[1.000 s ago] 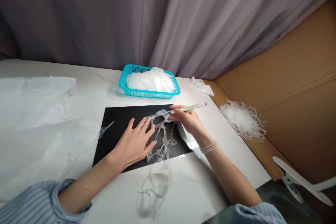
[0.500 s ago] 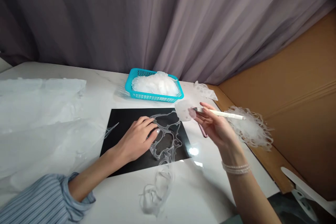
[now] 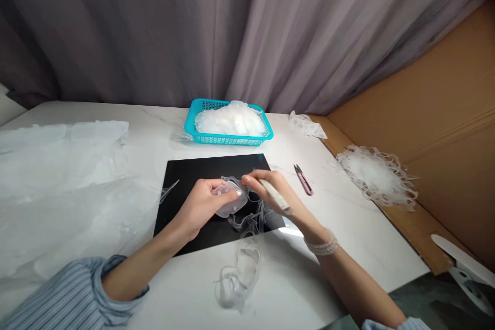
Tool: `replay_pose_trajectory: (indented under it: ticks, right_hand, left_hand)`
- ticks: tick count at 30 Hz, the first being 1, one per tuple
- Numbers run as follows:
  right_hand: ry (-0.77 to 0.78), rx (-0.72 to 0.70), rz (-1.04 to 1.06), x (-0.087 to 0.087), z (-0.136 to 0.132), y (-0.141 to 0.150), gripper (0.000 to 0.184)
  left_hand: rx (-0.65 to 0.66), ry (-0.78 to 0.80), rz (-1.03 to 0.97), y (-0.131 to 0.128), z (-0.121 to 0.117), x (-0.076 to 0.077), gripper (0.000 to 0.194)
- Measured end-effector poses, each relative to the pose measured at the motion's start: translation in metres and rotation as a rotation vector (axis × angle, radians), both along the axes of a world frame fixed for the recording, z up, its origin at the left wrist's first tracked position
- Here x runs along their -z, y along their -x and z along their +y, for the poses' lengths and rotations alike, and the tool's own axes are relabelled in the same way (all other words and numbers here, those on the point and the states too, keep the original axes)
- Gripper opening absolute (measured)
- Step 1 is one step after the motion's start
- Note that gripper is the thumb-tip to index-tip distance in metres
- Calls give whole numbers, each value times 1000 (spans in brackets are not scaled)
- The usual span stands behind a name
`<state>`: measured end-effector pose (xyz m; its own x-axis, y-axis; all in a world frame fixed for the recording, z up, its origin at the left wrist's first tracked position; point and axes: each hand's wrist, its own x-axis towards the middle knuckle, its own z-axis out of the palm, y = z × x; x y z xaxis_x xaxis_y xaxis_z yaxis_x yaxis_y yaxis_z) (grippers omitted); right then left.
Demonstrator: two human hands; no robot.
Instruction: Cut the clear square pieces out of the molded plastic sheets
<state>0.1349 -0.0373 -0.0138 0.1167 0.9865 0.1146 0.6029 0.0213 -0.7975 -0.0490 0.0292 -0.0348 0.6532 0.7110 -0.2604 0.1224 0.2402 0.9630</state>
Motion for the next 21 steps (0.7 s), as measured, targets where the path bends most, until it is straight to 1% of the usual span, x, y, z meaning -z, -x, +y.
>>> replay_pose_trajectory:
  ticks: [2,5,8,12,15,18,21]
  right_hand:
    - [31,-89,-41,5,0,6,37]
    - [-10,-101,-82,5,-4,16,36]
    - [-47,-106,-129,3,-8,21,39]
    - [-131,-96,-184,5,-9,23,40]
    - [-204,-76,-216,9,-10,25,36]
    - [-248,-61,-237,12,-10,26,34]
    - [-223,-13,-273,19,-7,19,35]
  left_hand:
    - [7,-117,58,-1,-1,1,20]
    - [14,-277,144,-1,-4,0,21]
    - [12,-302,182,-2,-5,-3,23]
    - [75,-307,186,-2,-4,-8,16]
    - [94,-340,202,-3,-5,-10,25]
    - [51,-384,204,-5,-11,-12,34]
    - [-55,-478,185,-5,-16,-13,27]
